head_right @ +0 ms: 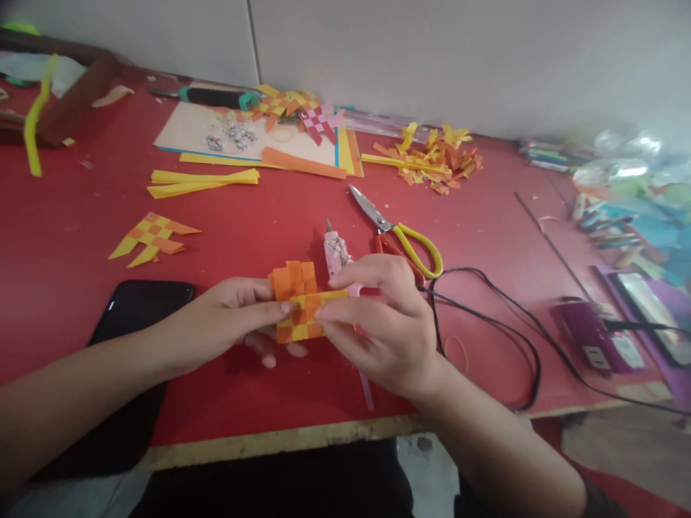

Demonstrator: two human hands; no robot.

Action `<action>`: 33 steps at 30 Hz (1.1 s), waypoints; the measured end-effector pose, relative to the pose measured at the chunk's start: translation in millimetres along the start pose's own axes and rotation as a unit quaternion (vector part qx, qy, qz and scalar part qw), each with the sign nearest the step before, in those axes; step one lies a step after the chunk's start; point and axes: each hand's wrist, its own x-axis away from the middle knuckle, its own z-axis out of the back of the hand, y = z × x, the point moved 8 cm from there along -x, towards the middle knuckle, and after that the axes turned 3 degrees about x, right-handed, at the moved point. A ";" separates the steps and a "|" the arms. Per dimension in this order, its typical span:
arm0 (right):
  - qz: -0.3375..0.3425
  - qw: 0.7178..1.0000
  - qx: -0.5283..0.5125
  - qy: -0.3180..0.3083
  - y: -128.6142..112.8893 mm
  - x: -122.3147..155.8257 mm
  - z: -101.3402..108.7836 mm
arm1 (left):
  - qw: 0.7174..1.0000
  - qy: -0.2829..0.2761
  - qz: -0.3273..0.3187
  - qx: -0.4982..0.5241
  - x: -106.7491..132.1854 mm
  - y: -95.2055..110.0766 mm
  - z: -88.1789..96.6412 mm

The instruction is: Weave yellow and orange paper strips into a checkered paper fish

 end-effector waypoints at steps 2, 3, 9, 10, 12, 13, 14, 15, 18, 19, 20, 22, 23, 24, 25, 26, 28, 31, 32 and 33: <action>0.035 0.998 -0.026 -0.034 -6.7 -1.9 -4.9 | 0.999 0.029 0.002 0.023 0.1 -0.2 5.2; 0.048 0.997 -0.040 -0.052 -9.5 -1.7 -8.0 | 0.998 0.045 0.003 0.032 0.3 -0.2 8.2; 0.092 0.991 -0.049 -0.081 -18.3 3.6 -14.4 | 0.998 0.032 -0.048 0.023 0.3 8.8 10.1; 0.097 0.991 -0.043 -0.078 -18.2 4.1 -13.1 | 0.997 0.033 -0.062 0.012 0.3 10.8 10.4; 0.089 0.994 -0.014 -0.055 -12.3 3.8 -7.1 | 0.995 0.051 -0.086 -0.002 0.9 13.5 13.9; 0.066 0.997 0.015 -0.039 -4.9 3.2 -3.4 | 0.993 0.061 -0.098 -0.007 1.4 14.8 15.8; 0.031 0.998 0.051 -0.032 5.5 2.9 -0.7 | 0.992 0.070 -0.108 -0.013 2.0 15.9 17.5; -0.012 0.995 0.090 -0.036 18.0 3.2 0.4 | 0.990 0.078 -0.117 -0.019 2.8 17.3 18.8; -0.099 0.976 0.159 -0.114 50.9 8.5 -7.3 | 0.984 0.103 -0.138 -0.040 6.1 22.0 22.7; -0.107 0.971 0.160 -0.141 57.3 10.9 -11.1 | 0.983 0.113 -0.139 -0.046 7.1 23.1 24.2; -0.112 0.967 0.159 -0.165 61.8 13.4 -14.7 | 0.981 0.124 -0.137 -0.052 7.8 23.7 25.7; -0.117 0.959 0.158 -0.202 67.0 18.9 -20.8 | 0.978 0.144 -0.134 -0.065 8.9 24.9 28.6; -0.120 0.955 0.163 -0.217 68.6 22.0 -23.5 | 0.977 0.151 -0.135 -0.071 9.1 25.6 29.6; -0.121 0.951 0.171 -0.228 69.9 25.0 -25.6 | 0.975 0.157 -0.136 -0.079 9.3 26.1 30.4; -0.121 0.948 0.179 -0.235 70.9 27.6 -27.2 | 0.974 0.161 -0.136 -0.088 9.3 26.4 31.0; -0.121 0.947 0.184 -0.234 71.6 29.4 -27.9 | 0.972 0.164 -0.137 -0.098 9.4 26.7 31.5; -0.121 0.952 0.187 -0.210 72.7 29.4 -25.7 | 0.968 0.171 -0.139 -0.117 9.8 27.0 32.6; -0.136 0.959 0.193 -0.156 72.9 23.6 -15.6 | 0.963 0.185 -0.144 -0.134 11.2 27.9 34.6; -0.145 0.962 0.192 -0.133 72.1 21.2 -10.2 | 0.962 0.190 -0.144 -0.134 11.5 27.9 35.4; -0.159 0.964 0.184 -0.105 71.3 19.4 -3.6 | 0.962 0.193 -0.142 -0.131 11.5 27.5 36.0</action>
